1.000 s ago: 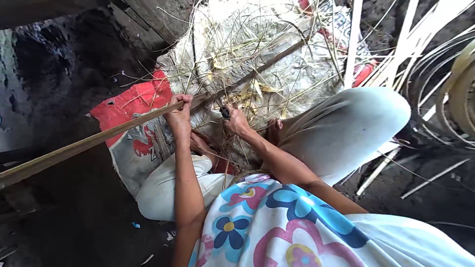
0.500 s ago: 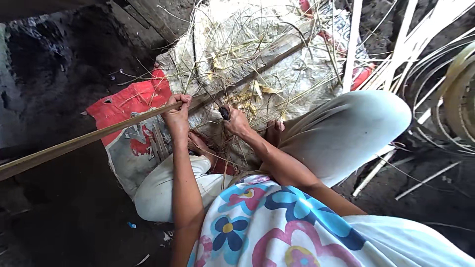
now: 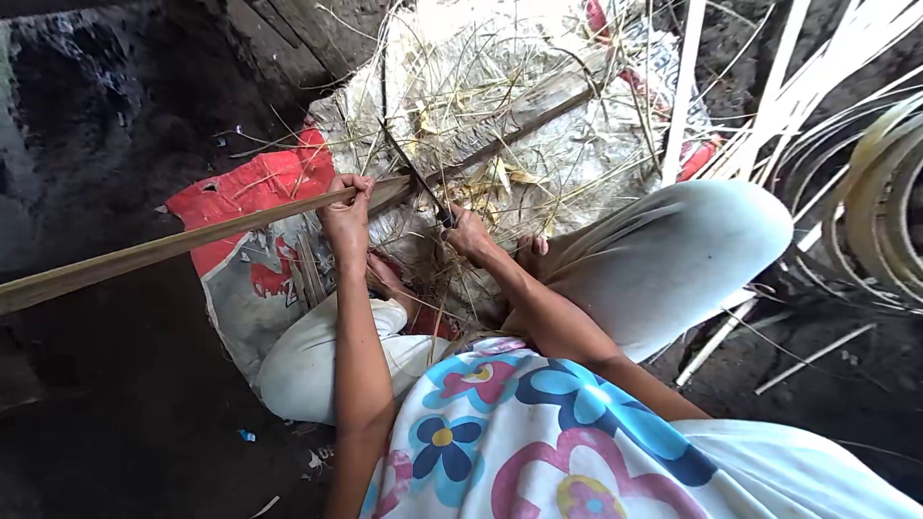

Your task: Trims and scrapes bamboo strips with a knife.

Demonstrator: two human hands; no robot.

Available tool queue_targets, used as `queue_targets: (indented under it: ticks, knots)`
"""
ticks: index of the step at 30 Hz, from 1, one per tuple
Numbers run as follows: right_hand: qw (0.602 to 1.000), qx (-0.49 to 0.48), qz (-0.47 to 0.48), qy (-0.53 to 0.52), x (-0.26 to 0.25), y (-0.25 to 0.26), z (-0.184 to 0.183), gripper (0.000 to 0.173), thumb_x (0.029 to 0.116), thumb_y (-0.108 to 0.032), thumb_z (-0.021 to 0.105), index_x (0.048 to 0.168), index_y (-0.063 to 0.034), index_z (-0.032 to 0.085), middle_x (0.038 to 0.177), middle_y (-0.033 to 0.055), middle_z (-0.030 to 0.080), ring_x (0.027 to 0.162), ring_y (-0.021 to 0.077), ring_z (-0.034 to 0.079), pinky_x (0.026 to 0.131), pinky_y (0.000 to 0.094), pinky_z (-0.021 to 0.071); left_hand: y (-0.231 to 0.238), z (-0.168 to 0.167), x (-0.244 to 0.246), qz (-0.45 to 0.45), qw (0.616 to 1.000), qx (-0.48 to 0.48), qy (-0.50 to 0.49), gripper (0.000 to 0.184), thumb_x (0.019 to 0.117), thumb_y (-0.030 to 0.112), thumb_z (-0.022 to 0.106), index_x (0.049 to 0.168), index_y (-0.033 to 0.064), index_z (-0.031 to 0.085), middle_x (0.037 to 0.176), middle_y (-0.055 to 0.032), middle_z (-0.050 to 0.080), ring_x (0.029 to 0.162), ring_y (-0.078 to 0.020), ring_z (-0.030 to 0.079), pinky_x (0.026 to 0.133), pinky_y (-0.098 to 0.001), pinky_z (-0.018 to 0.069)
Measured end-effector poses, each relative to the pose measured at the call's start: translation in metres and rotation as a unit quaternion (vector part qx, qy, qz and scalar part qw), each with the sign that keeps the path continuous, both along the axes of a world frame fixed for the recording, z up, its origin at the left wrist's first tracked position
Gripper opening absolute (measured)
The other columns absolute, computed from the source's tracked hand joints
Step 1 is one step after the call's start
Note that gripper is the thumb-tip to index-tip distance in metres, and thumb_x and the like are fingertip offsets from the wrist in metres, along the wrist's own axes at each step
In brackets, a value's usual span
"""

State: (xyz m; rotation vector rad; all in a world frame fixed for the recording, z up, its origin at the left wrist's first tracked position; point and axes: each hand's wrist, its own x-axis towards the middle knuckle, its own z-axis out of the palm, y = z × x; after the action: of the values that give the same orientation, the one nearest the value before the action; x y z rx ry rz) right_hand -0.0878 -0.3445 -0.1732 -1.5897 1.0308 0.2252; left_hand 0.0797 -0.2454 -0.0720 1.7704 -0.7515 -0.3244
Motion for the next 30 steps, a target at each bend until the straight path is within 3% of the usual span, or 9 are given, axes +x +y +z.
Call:
queue_targets:
  ticks: [2,5,9,13,20,22,25,28,30]
  knots:
    - [0.999,0.028,-0.014,-0.015,-0.001,0.002,-0.003,0.041,0.0918,-0.007,0.064,0.133,-0.0082,0.062,0.111,0.0256,0.067,0.093,0.0406,0.067,0.079,0.0623,0.0524,-0.002,-0.001,-0.005,0.022,1.000,0.014,0.000,0.011,0.0919,-0.002,0.069,0.098,-0.0052,0.061,0.095,-0.0083,0.070,0.088,-0.0064,0.066,0.081,-0.0233,0.0548]
    - [0.998,0.027,-0.049,-0.040,-0.001,0.018,-0.001,0.044,0.0925,-0.006,0.063,0.136,-0.0084,0.059,0.104,0.0239,0.067,0.083,0.0368,0.067,0.073,0.0578,0.0537,-0.007,0.010,-0.018,0.028,0.992,0.122,0.014,0.029,0.0946,-0.002,0.068,0.117,-0.0089,0.050,0.116,-0.0191,0.069,0.106,-0.0164,0.069,0.094,-0.0301,0.0547]
    - [0.987,-0.112,-0.041,-0.111,-0.001,0.048,0.020,0.056,0.0919,-0.006,0.069,0.144,-0.0117,0.051,0.097,0.0273,0.069,0.082,0.0483,0.068,0.066,0.0668,0.0533,-0.019,0.001,-0.028,0.102,0.979,0.160,-0.072,0.035,0.0956,0.008,0.071,0.119,-0.0113,0.053,0.099,-0.0201,0.066,0.090,-0.0200,0.066,0.085,-0.0313,0.0529]
    - [0.988,-0.100,-0.030,-0.117,0.002,0.044,0.018,0.054,0.0903,-0.004,0.068,0.141,-0.0132,0.054,0.094,0.0254,0.069,0.078,0.0459,0.068,0.062,0.0648,0.0529,-0.020,-0.001,-0.022,0.113,0.978,0.162,-0.060,0.043,0.0982,0.011,0.068,0.129,-0.0129,0.051,0.111,-0.0248,0.067,0.103,-0.0256,0.068,0.095,-0.0354,0.0533]
    - [0.988,-0.129,-0.021,-0.082,0.000,0.037,0.028,0.054,0.0898,-0.007,0.070,0.141,-0.0147,0.056,0.097,0.0260,0.070,0.084,0.0481,0.069,0.066,0.0674,0.0530,-0.014,-0.009,-0.007,0.048,0.984,0.139,-0.100,0.028,0.0974,0.010,0.069,0.115,-0.0095,0.060,0.105,-0.0191,0.070,0.097,-0.0196,0.069,0.091,-0.0315,0.0535]
    - [0.991,-0.118,0.032,-0.048,0.009,0.023,0.034,0.057,0.0905,-0.009,0.067,0.145,-0.0189,0.056,0.106,0.0239,0.072,0.096,0.0464,0.070,0.078,0.0671,0.0523,-0.015,-0.009,-0.006,0.036,0.985,0.138,-0.101,0.027,0.0974,0.010,0.069,0.113,-0.0091,0.058,0.104,-0.0190,0.071,0.096,-0.0198,0.070,0.089,-0.0324,0.0540]
    - [0.997,-0.066,0.037,-0.001,0.011,0.011,0.011,0.049,0.0940,-0.012,0.067,0.142,-0.0122,0.056,0.117,0.0259,0.069,0.109,0.0463,0.067,0.090,0.0669,0.0507,-0.014,-0.010,-0.003,0.028,0.987,0.122,-0.097,0.028,0.0978,0.009,0.068,0.115,-0.0092,0.054,0.104,-0.0190,0.071,0.096,-0.0185,0.071,0.090,-0.0317,0.0551]
    - [0.996,-0.083,-0.026,-0.035,0.002,0.024,0.004,0.046,0.0925,-0.012,0.070,0.137,-0.0107,0.058,0.105,0.0274,0.069,0.092,0.0479,0.068,0.074,0.0667,0.0535,-0.013,-0.009,-0.001,0.018,0.989,0.118,-0.086,0.027,0.0979,0.007,0.067,0.116,-0.0080,0.055,0.105,-0.0174,0.071,0.096,-0.0159,0.070,0.089,-0.0294,0.0544]
    - [0.997,-0.078,0.006,-0.021,0.005,0.018,0.013,0.050,0.0925,-0.012,0.068,0.142,-0.0135,0.057,0.113,0.0255,0.070,0.103,0.0464,0.068,0.083,0.0668,0.0525,-0.013,-0.009,-0.001,0.009,0.989,0.124,-0.078,0.028,0.0985,0.008,0.067,0.119,-0.0088,0.057,0.107,-0.0184,0.071,0.098,-0.0170,0.070,0.091,-0.0300,0.0544]
